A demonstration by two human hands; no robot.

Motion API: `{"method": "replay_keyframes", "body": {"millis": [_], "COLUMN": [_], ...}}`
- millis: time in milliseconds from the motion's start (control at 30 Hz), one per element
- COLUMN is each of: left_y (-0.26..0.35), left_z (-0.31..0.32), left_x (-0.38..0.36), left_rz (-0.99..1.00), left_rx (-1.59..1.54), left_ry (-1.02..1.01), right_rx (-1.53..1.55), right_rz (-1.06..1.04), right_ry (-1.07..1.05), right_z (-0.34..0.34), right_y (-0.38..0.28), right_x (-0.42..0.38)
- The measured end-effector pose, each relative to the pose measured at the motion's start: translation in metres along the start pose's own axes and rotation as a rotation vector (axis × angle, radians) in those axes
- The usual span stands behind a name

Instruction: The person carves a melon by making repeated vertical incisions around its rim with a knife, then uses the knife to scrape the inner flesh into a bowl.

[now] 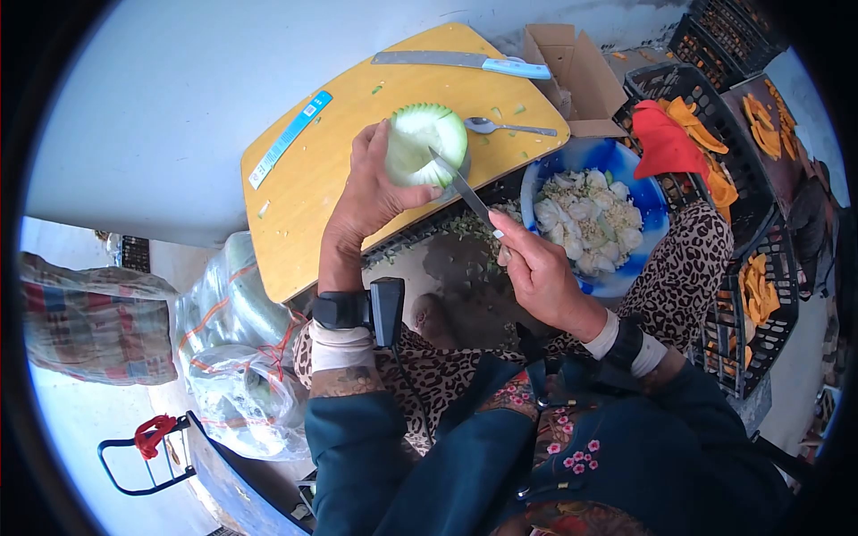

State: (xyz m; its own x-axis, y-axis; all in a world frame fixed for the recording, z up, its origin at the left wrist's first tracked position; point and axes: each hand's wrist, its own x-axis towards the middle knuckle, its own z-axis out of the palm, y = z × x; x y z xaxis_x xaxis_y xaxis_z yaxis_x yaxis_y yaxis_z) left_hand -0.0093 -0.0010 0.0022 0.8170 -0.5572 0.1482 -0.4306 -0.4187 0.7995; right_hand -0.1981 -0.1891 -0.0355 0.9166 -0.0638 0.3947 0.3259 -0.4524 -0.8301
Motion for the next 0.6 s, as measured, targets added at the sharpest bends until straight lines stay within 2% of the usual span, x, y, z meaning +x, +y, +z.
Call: {"method": "replay_keyframes", "body": {"millis": [133, 267, 400, 500, 600], "left_y": [0.001, 0.000, -0.001, -0.001, 0.001], "left_z": [-0.001, -0.001, 0.001, 0.003, 0.004], "left_x": [0.001, 0.001, 0.000, 0.000, -0.001], "left_rz": [-0.007, 0.001, 0.005, 0.007, 0.013], "left_rx": [-0.054, -0.013, -0.042, 0.018, 0.083], "left_ry": [-0.017, -0.013, -0.007, 0.004, 0.027], "right_rx": [0.050, 0.048, -0.020, -0.052, -0.158], "right_rz": [0.044, -0.019, 0.151, 0.151, 0.171], "right_ry": [-0.020, -0.089, 0.092, 0.269, 0.252], "right_z": [-0.002, -0.012, -0.020, -0.016, -0.014], "right_y": [0.000, 0.001, 0.007, 0.013, 0.024], "right_x": [-0.004, -0.014, -0.022, -0.008, 0.008]}}
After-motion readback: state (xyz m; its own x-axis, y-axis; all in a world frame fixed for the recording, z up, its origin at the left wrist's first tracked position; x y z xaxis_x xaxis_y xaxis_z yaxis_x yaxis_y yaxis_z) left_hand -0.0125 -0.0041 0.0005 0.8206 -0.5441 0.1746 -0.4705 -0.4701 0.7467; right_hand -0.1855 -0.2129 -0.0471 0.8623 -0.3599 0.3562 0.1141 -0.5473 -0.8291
